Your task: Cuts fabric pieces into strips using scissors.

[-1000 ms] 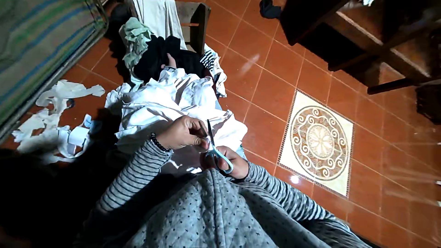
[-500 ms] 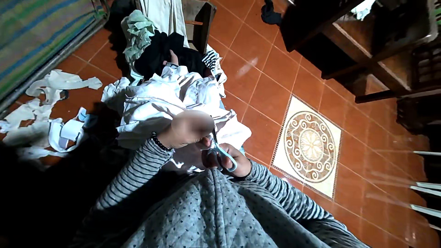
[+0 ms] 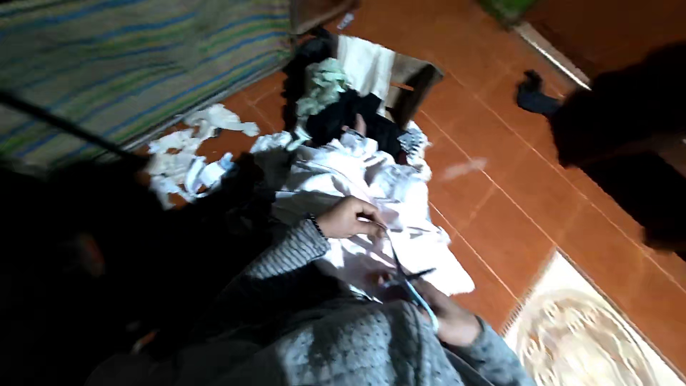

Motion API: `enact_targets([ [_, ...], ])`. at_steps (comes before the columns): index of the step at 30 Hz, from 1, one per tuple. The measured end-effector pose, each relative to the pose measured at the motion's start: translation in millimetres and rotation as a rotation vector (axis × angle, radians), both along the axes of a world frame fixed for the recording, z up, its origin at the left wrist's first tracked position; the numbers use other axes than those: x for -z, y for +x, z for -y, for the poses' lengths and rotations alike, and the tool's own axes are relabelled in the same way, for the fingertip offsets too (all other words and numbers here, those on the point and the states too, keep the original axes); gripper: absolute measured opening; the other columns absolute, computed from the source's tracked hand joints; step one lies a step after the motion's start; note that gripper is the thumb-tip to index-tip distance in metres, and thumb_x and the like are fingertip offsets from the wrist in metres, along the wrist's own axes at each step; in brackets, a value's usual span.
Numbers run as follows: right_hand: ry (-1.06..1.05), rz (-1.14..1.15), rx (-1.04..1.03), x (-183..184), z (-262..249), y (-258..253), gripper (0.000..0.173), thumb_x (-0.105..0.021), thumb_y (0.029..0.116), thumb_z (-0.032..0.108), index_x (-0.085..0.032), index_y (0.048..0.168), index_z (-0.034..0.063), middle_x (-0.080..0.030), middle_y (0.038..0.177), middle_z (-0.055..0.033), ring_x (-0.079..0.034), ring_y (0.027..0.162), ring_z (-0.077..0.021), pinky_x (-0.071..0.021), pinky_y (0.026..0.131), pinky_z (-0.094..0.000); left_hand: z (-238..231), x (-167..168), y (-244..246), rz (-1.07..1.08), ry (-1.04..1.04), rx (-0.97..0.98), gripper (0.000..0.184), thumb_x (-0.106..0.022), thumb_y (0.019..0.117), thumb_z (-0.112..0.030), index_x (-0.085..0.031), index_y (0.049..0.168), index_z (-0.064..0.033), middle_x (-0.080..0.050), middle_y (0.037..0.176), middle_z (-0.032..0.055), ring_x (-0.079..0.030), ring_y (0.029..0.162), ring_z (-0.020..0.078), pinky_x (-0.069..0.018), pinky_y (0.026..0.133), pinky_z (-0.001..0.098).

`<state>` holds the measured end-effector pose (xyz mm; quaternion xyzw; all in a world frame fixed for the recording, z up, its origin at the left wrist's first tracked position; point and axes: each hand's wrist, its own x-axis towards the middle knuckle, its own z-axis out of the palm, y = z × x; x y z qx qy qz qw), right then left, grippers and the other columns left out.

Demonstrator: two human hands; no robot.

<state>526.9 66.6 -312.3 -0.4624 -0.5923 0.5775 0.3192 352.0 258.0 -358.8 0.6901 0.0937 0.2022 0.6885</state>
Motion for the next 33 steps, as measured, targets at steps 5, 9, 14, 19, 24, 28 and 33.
enact_targets([
  [5,-0.056,-0.030,-0.149,-33,-2,32,0.042,-0.068,0.0930,0.051,-0.071,0.120,0.0192,-0.070,0.116,0.0146,-0.060,0.107,0.0102,-0.0515,0.094,-0.0165,11,-83,-31,-0.702,0.139,0.133,0.061,-0.078,0.0887,-0.007,-0.053,0.144,0.0034,-0.062,0.133,0.0253,-0.060,0.124,0.0352,-0.0424,0.110,0.0499],
  [9,-0.044,-0.400,-0.150,-34,-32,31,0.051,-0.065,0.0890,0.060,-0.070,0.126,0.0255,-0.072,0.116,0.0081,-0.067,0.105,-0.0043,-0.0548,0.091,-0.0236,35,-136,-37,-0.438,0.081,0.018,0.071,-0.078,0.0868,-0.007,-0.047,0.149,0.0034,-0.052,0.148,0.0242,-0.052,0.136,0.0327,-0.0406,0.115,0.0445],
  [14,0.152,-0.256,-0.114,-29,-56,2,0.032,-0.072,0.0940,0.043,-0.068,0.125,0.0364,-0.071,0.114,0.0213,-0.064,0.103,0.0061,-0.0537,0.094,-0.0206,57,-138,-20,-0.168,-0.037,-0.165,0.028,-0.069,0.0947,-0.007,-0.066,0.115,0.0120,-0.070,0.101,0.0203,-0.067,0.093,0.0214,-0.0550,0.087,0.0333],
  [19,-0.013,-0.805,-0.231,-27,-83,-27,0.021,-0.068,0.0935,0.030,-0.075,0.113,0.0275,-0.075,0.095,0.0132,-0.069,0.081,0.0037,-0.0567,0.073,-0.0153,59,-166,-38,-0.159,0.074,-0.177,0.019,-0.064,0.0921,-0.002,-0.069,0.093,0.0163,-0.069,0.079,0.0179,-0.060,0.067,0.0119,-0.0499,0.070,0.0261],
  [24,-0.080,-0.486,-0.056,-31,-72,-14,0.024,-0.061,0.0974,0.038,-0.069,0.116,0.0253,-0.073,0.107,0.0070,-0.068,0.087,-0.0042,-0.0564,0.076,-0.0231,18,-206,-92,-0.261,0.301,-0.287,0.018,-0.056,0.0987,0.001,-0.070,0.104,0.0111,-0.073,0.102,0.0168,-0.068,0.094,0.0139,-0.0530,0.090,0.0296],
  [28,-0.015,-0.636,-0.269,10,-64,22,0.042,-0.055,0.0995,0.054,-0.067,0.132,0.0291,-0.072,0.122,0.0090,-0.069,0.096,-0.0014,-0.0565,0.081,-0.0188,-49,-227,-173,-0.325,0.382,-0.794,0.028,-0.039,0.1073,-0.006,-0.057,0.124,0.0082,-0.060,0.094,0.0029,-0.056,0.077,0.0004,-0.0501,0.072,0.0188],
  [33,-0.124,-0.665,-0.046,54,-56,28,0.044,-0.058,0.0974,0.057,-0.068,0.128,0.0271,-0.065,0.136,0.0017,-0.069,0.106,-0.0109,-0.0579,0.086,-0.0261,-81,-279,-304,-1.002,0.315,-1.371,0.041,-0.043,0.1083,-0.028,-0.055,0.137,-0.0018,-0.062,0.117,0.0206,-0.061,0.098,0.0285,-0.0493,0.087,0.0499],
])
